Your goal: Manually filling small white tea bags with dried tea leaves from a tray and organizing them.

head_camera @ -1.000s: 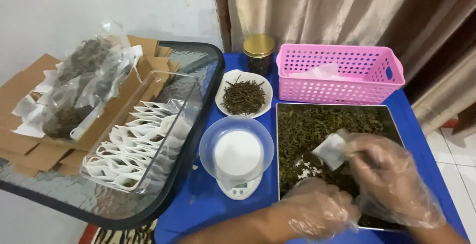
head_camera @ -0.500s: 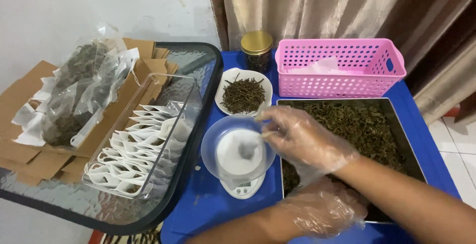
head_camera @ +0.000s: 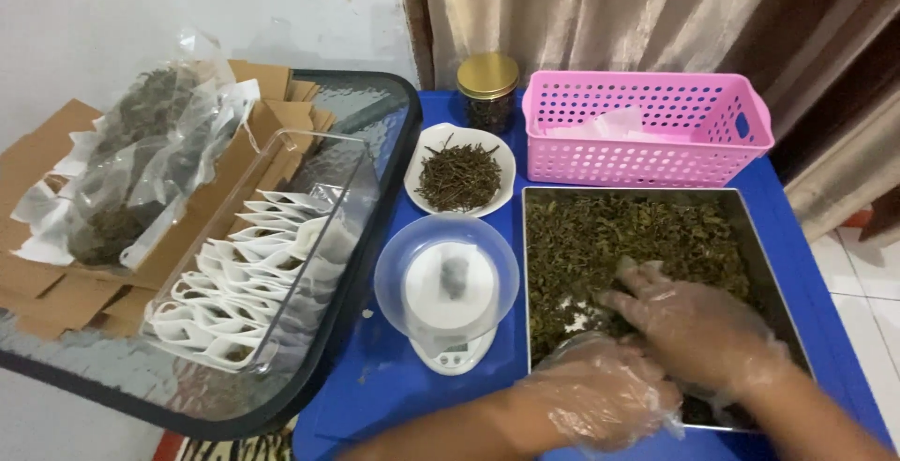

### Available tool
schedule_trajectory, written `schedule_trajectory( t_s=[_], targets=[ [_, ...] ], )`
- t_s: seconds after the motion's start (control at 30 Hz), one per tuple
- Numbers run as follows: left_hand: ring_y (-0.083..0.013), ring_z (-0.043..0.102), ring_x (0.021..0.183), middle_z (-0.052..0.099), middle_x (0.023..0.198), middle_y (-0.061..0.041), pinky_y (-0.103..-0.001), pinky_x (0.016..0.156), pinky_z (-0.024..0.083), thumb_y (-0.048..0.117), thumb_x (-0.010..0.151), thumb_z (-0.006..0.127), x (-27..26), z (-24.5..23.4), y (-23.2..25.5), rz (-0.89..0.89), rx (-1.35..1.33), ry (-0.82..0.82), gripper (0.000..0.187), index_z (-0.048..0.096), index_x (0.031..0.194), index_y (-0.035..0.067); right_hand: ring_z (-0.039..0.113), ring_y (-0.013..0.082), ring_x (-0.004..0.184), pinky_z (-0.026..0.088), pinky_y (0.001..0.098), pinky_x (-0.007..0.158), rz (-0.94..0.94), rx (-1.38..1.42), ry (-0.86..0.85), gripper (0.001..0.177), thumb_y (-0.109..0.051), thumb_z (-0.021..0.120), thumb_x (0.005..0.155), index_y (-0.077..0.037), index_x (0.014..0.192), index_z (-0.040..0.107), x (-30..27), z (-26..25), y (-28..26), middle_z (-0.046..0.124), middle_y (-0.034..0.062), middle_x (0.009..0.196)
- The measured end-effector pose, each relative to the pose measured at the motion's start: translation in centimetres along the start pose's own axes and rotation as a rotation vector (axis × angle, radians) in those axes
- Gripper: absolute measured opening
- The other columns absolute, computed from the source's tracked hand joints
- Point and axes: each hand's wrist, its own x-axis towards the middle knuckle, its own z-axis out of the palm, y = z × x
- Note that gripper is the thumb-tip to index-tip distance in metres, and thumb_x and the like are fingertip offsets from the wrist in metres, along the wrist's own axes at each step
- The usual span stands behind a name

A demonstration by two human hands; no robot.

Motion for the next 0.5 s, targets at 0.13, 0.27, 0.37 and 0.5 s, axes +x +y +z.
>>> schedule_trajectory(
  t_s=[0.13, 0.27, 0.37, 0.5],
  targets=[
    [-0.0394, 0.073, 0.089, 0.078, 0.098, -0.018, -0.055, 0.067, 0.058, 0.015, 0.089, 0.063, 0.5, 1.0, -0.2, 0.029, 0.04, 0.134, 0.022, 0.082, 0.097, 0.008, 0.012, 0.0255, 0.158, 0.029, 0.0468, 0.121, -0.106, 0.141, 0.166, 0.055, -0.051, 0.041, 0.098, -0.043, 0.153, 0.039, 1.5, 2.8, 1.6, 0.011, -0.0004, 0.171],
    [-0.0386, 0.074, 0.088, 0.078, 0.101, -0.017, -0.054, 0.068, 0.058, 0.016, 0.088, 0.063, 0.8, 1.2, -0.3, 0.044, 0.065, 0.103, 0.025, 0.081, 0.102, 0.007, -0.003, 0.0138, 0.162, 0.012, 0.0405, 0.129, -0.04, 0.272, 0.034, 0.056, -0.047, 0.023, 0.101, -0.047, 0.155, 0.035, 0.6, 1.8, 1.1, -0.001, -0.0107, 0.174],
    [-0.0406, 0.073, 0.08, 0.076, 0.093, -0.019, -0.055, 0.06, 0.058, 0.008, 0.082, 0.067, 0.6, 0.6, -0.3, 0.034, 0.063, 0.057, 0.024, 0.079, 0.102, 0.002, 0.02, 0.0365, 0.153, 0.039, 0.0493, 0.111, -0.377, -0.022, 0.358, 0.068, -0.011, 0.056, 0.094, -0.029, 0.156, 0.034, 3.4, 6.7, 4.4, 0.014, 0.0141, 0.169],
    [-0.0402, 0.073, 0.082, 0.076, 0.096, -0.017, -0.058, 0.058, 0.059, 0.012, 0.092, 0.059, 0.1, -3.0, 0.7, -0.019, 0.053, -0.18, 0.024, 0.078, 0.101, 0.001, 0.058, 0.0306, 0.128, 0.063, 0.0491, 0.081, -0.403, -0.018, 0.474, 0.064, -0.019, 0.078, 0.079, -0.035, 0.138, 0.059, 0.9, 3.6, 2.9, 0.046, 0.001, 0.156]
  ],
)
